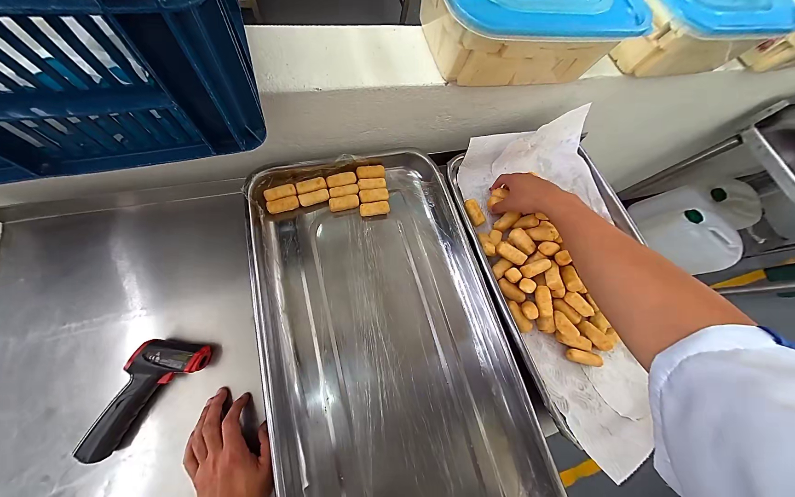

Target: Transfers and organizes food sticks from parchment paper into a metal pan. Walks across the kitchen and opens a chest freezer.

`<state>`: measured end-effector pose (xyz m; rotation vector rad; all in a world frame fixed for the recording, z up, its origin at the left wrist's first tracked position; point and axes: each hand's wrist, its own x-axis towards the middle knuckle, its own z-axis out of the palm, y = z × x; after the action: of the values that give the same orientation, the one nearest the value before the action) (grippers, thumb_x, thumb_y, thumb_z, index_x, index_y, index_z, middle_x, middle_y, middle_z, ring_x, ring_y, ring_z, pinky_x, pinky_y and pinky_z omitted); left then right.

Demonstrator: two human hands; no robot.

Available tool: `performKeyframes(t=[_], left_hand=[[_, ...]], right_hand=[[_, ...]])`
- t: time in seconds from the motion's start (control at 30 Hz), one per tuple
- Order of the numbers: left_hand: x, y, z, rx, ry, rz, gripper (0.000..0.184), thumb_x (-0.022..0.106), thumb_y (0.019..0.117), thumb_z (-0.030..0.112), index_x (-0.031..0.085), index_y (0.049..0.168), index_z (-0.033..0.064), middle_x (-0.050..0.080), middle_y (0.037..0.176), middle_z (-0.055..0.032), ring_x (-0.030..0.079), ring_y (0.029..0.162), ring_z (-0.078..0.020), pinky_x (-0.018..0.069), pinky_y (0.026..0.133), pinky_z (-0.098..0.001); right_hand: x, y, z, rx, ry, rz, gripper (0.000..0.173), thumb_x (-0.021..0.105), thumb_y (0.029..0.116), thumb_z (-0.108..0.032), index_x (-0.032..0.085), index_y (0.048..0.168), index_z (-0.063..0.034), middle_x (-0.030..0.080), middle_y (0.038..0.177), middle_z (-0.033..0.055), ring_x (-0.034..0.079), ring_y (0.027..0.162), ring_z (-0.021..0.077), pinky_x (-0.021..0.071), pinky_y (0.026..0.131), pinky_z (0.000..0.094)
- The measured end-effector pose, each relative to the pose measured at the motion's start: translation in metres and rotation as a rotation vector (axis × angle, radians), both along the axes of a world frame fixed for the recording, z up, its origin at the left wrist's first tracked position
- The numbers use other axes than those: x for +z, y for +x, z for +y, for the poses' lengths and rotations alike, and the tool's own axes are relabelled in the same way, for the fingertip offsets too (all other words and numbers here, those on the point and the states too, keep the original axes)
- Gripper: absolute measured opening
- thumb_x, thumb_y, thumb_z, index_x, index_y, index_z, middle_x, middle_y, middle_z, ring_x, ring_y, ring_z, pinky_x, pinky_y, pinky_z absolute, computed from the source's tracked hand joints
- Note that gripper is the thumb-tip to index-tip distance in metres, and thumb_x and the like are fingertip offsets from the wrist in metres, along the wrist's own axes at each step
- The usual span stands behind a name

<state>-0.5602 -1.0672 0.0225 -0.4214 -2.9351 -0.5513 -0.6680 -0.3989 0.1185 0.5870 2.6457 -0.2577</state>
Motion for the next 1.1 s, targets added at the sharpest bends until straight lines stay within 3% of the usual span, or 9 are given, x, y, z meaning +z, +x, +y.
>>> performKeyframes(t=[0.13, 0.23, 0.3, 0.37, 0.47, 0.6, 0.77, 0.93, 1.1], left_hand=[[-0.002, 0.0, 0.0, 0.008, 0.003, 0.016, 0.058, 0.036, 0.0976, 0.046, 0.066, 0.128, 0.0064, 0.056, 0.144, -0.0262, 0.047, 0.14, -0.0426, 0.03, 0.115, -0.0583], [-0.002, 0.0, 0.0, 0.005, 0.006, 0.014, 0.059, 0.036, 0.0977, 0.048, 0.065, 0.128, 0.0069, 0.055, 0.145, -0.0254, 0.046, 0.141, -0.0419, 0.029, 0.115, -0.058], [-0.002, -0.001, 0.0, 0.006, 0.009, 0.014, 0.059, 0.036, 0.0974, 0.048, 0.065, 0.129, 0.0066, 0.055, 0.146, -0.0253, 0.046, 0.141, -0.0424, 0.0287, 0.115, -0.0584], [-0.002, 0.0, 0.0, 0.01, 0.008, 0.012, 0.059, 0.036, 0.0974, 0.047, 0.065, 0.129, 0.0067, 0.055, 0.146, -0.0251, 0.046, 0.141, -0.042, 0.0287, 0.115, -0.0577], [-0.002, -0.001, 0.001, 0.013, 0.001, 0.017, 0.059, 0.035, 0.0975, 0.047, 0.065, 0.127, 0.0065, 0.055, 0.145, -0.0258, 0.047, 0.14, -0.0418, 0.0294, 0.115, -0.0577], [-0.002, 0.0, 0.001, 0.012, 0.003, 0.015, 0.059, 0.035, 0.0973, 0.047, 0.066, 0.128, 0.0072, 0.055, 0.145, -0.0254, 0.047, 0.14, -0.0425, 0.0292, 0.115, -0.0578], [-0.003, -0.001, 0.0, 0.015, 0.002, 0.023, 0.059, 0.035, 0.0969, 0.05, 0.066, 0.129, 0.0098, 0.056, 0.145, -0.0237, 0.047, 0.141, -0.0405, 0.0287, 0.116, -0.0571], [-0.001, -0.001, 0.0, 0.01, 0.006, 0.013, 0.06, 0.035, 0.0972, 0.05, 0.066, 0.128, 0.0085, 0.056, 0.145, -0.0243, 0.047, 0.14, -0.0422, 0.0292, 0.116, -0.0591], [0.001, -0.001, 0.003, 0.015, 0.015, 0.028, 0.06, 0.035, 0.0971, 0.05, 0.066, 0.127, 0.0083, 0.057, 0.144, -0.0248, 0.049, 0.139, -0.0419, 0.0304, 0.115, -0.0584]], right_hand=[[0.001, -0.002, -0.015, 0.002, -0.082, 0.091, 0.056, 0.072, 0.0965, -0.04, 0.06, 0.14, -0.0074, 0.067, 0.123, 0.026, 0.064, 0.114, 0.0465, 0.046, 0.097, 0.0708], [0.0, -0.002, -0.02, 0.032, -0.123, 0.053, 0.052, 0.056, 0.1065, -0.037, 0.053, 0.149, -0.0069, 0.06, 0.136, 0.0291, 0.057, 0.128, 0.0474, 0.0404, 0.107, 0.0688], [0.006, 0.0, -0.028, -0.044, -0.13, 0.008, 0.06, 0.047, 0.1084, -0.045, 0.043, 0.157, -0.0098, 0.05, 0.145, 0.0336, 0.05, 0.134, 0.0515, 0.0366, 0.108, 0.0711], [0.006, 0.002, -0.04, -0.097, -0.074, -0.035, 0.078, 0.057, 0.0996, -0.057, 0.035, 0.161, -0.0156, 0.041, 0.151, 0.0362, 0.047, 0.132, 0.0565, 0.0383, 0.101, 0.0761], [-0.005, 0.001, -0.057, -0.113, 0.058, -0.06, 0.089, 0.076, 0.0854, -0.055, 0.038, 0.159, -0.0212, 0.042, 0.148, 0.0351, 0.052, 0.124, 0.0571, 0.0455, 0.09, 0.0749], [-0.015, 0.001, -0.057, -0.151, 0.045, 0.044, 0.068, 0.075, 0.0891, -0.047, 0.053, 0.147, -0.0193, 0.049, 0.14, 0.0334, 0.056, 0.119, 0.0548, 0.0475, 0.086, 0.0724], [0.003, -0.004, -0.056, -0.208, -0.003, 0.272, 0.071, 0.079, 0.0837, -0.046, 0.056, 0.143, -0.0149, 0.052, 0.136, 0.0342, 0.055, 0.118, 0.0552, 0.0471, 0.086, 0.0734], [0.037, -0.044, -0.13, 0.185, 0.065, 0.363, 0.073, 0.084, 0.078, -0.036, 0.058, 0.142, -0.0133, 0.054, 0.134, 0.0301, 0.054, 0.122, 0.0517, 0.049, 0.089, 0.069], [-0.008, -0.095, -0.152, 0.529, 0.087, 0.321, 0.082, 0.087, 0.0739, -0.023, 0.053, 0.148, -0.0148, 0.054, 0.138, 0.0273, 0.05, 0.13, 0.0499, 0.046, 0.099, 0.0646]])
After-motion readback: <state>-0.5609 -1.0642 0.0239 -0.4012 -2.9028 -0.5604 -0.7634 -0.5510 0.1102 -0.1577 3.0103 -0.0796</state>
